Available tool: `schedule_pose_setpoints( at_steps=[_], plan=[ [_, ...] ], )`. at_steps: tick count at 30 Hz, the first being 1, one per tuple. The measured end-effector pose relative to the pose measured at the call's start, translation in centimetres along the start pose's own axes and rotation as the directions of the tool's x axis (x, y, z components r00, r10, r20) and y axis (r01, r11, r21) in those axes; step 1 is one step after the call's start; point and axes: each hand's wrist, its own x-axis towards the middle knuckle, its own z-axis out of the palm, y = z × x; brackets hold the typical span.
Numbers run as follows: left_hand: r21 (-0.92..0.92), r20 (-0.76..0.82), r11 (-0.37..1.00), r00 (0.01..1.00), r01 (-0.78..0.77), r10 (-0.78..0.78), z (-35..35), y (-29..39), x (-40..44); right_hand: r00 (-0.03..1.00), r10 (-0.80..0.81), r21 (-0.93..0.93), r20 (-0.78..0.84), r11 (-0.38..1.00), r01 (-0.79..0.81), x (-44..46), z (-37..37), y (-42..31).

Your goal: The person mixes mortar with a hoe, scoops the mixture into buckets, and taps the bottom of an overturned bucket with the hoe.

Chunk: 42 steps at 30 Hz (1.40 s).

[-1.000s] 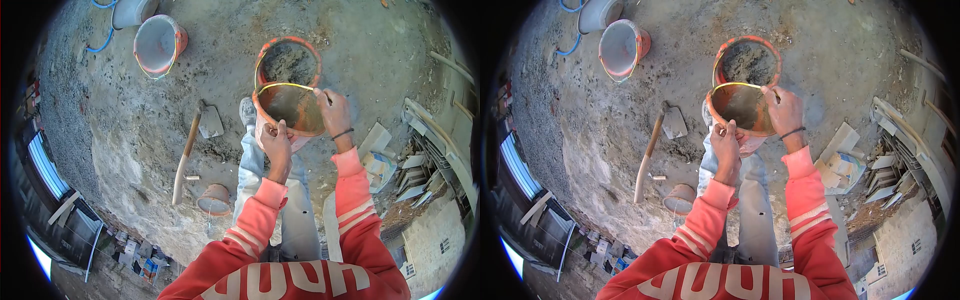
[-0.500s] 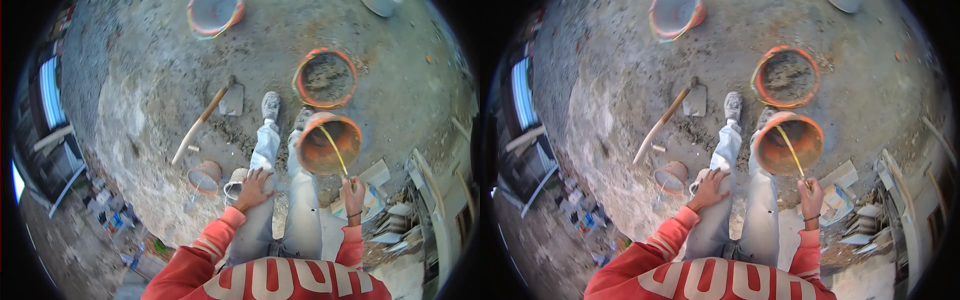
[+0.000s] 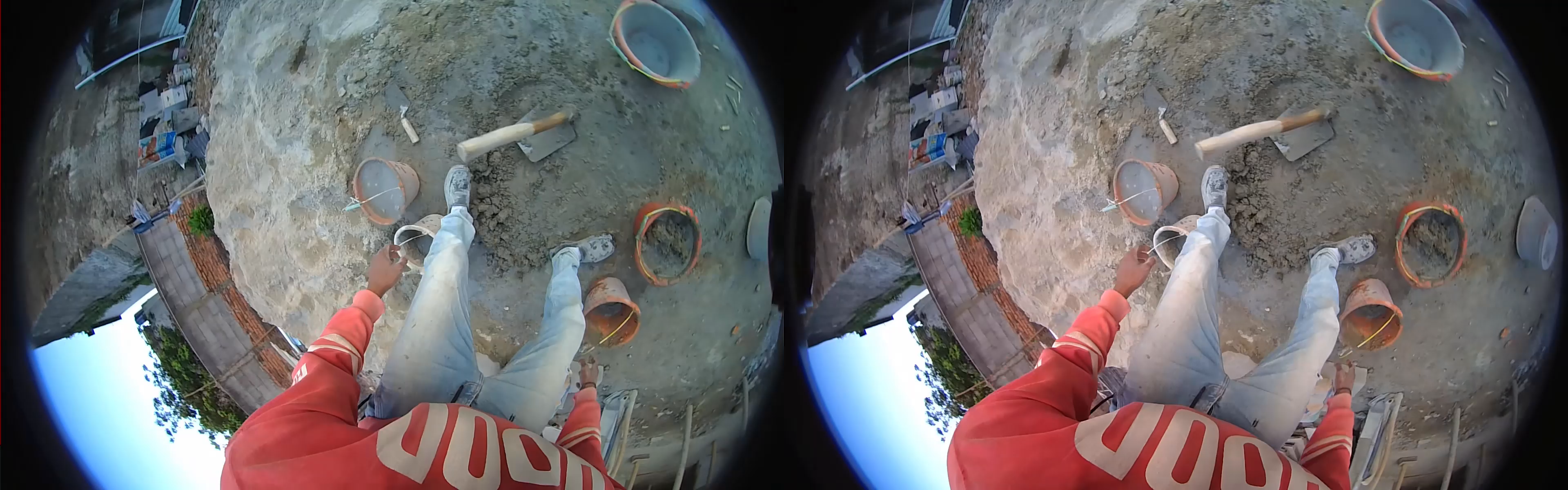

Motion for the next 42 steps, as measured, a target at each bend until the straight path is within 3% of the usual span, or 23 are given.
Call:
schedule_pose_setpoints(
  at_steps=[1,3,4,5,8,11,12,16,22,23,25,27,28,30,31,32,33,35,37,39,40,41,42],
  plan=[
    [-0.125,0.028,0.990,0.998,0.059,-0.056,-0.2,-1.3,2.1,0.994,0.022,-0.043,0.103,0.999,-0.018,-0.2,-0.2,-0.2],
    [-0.201,-0.010,0.977,0.997,0.073,-0.077,0.1,-2.5,7.2,0.936,-0.293,-0.074,0.194,0.947,0.312,-3.0,-0.1,-2.5],
    [-0.312,-0.020,0.950,0.999,0.018,-0.026,1.1,-4.3,11.1,0.933,-0.281,-0.102,0.224,0.945,0.310,-4.8,0.2,-3.8],
    [-0.414,-0.029,0.910,0.999,-0.030,0.019,2.0,-5.4,14.8,0.949,-0.215,-0.147,0.229,0.957,0.252,-6.8,1.1,-5.3],
    [-0.312,-0.041,0.944,0.994,-0.106,0.098,2.3,-3.6,26.6,0.987,0.113,-0.274,0.111,0.959,-0.079,-12.8,4.9,-9.3],
    [-0.283,-0.027,0.938,0.980,-0.199,0.200,4.3,-4.3,38.4,0.959,0.285,-0.347,-0.005,0.898,-0.269,-17.5,8.6,-13.0],
    [-0.176,-0.057,0.950,0.967,-0.256,0.250,6.5,-5.7,43.5,0.945,0.324,-0.366,-0.036,0.876,-0.314,-18.8,9.6,-14.2],
    [-0.054,-0.080,0.985,0.984,-0.163,0.158,9.9,-5.8,54.6,0.883,0.448,-0.411,-0.137,0.786,-0.462,-22.5,12.7,-17.4],
    [-0.008,0.005,0.983,0.983,-0.186,0.186,12.3,-7.1,58.9,0.831,0.487,-0.449,-0.270,0.700,-0.556,-23.2,15.2,-20.2],
    [-0.008,0.011,0.979,0.979,-0.203,0.203,12.1,-6.3,57.8,0.830,0.464,-0.452,-0.308,0.696,-0.557,-22.6,15.6,-20.9],
    [-0.206,-0.091,0.926,0.948,-0.318,0.305,10.6,-4.6,54.1,0.827,0.345,-0.460,-0.443,0.705,-0.540,-20.4,16.4,-22.6],
    [-0.291,0.070,0.915,0.948,-0.280,0.312,10.5,-3.7,50.4,0.746,0.049,-0.403,-0.664,0.817,-0.412,-17.2,17.1,-25.0],
    [-0.480,0.199,0.860,0.933,-0.174,0.300,10.1,-2.8,47.1,0.719,-0.154,-0.416,-0.678,0.887,-0.202,-16.2,17.2,-29.6],
    [-0.511,0.408,0.857,0.860,-0.063,0.307,8.4,0.3,38.9,0.836,-0.083,-0.078,-0.543,0.996,0.048,-14.4,16.2,-37.0],
    [-0.471,0.441,0.874,0.825,-0.122,0.353,9.4,0.5,35.4,0.861,-0.111,-0.079,-0.496,0.993,0.082,-13.6,16.1,-39.1],
    [-0.595,0.524,0.803,0.737,-0.043,0.427,8.2,2.8,30.5,0.918,-0.098,0.067,-0.385,0.989,0.133,-13.3,15.7,-42.3],
    [-0.553,0.541,0.825,0.704,-0.115,0.460,7.9,4.9,25.8,0.956,-0.119,0.216,-0.268,0.960,0.180,-13.6,15.3,-44.8],
    [-0.460,0.696,0.879,0.562,-0.129,0.447,7.7,9.3,16.6,0.977,-0.150,0.361,-0.153,0.912,0.196,-13.6,15.7,-44.8],
    [-0.467,0.587,0.785,0.520,-0.407,0.620,8.9,13.1,7.6,0.996,-0.081,0.578,0.034,0.815,0.046,-12.9,16.1,-42.0],
    [-0.410,0.720,0.853,0.459,-0.323,0.520,8.0,18.7,-0.5,0.990,-0.117,0.724,0.072,0.689,0.029,-11.5,14.8,-39.2],
    [-0.383,0.727,0.851,0.450,-0.361,0.518,8.5,20.4,-2.9,0.979,-0.168,0.812,0.119,0.584,0.001,-11.1,13.6,-38.0],
    [-0.452,0.738,0.855,0.431,-0.254,0.518,9.0,22.0,-5.0,0.978,-0.177,0.838,0.110,0.546,0.005,-11.4,10.4,-37.6],
    [-0.514,0.747,0.847,0.414,-0.136,0.520,9.7,23.7,-6.9,0.993,-0.056,0.894,0.104,0.444,-0.068,-12.1,5.4,-37.7]
  ],
)
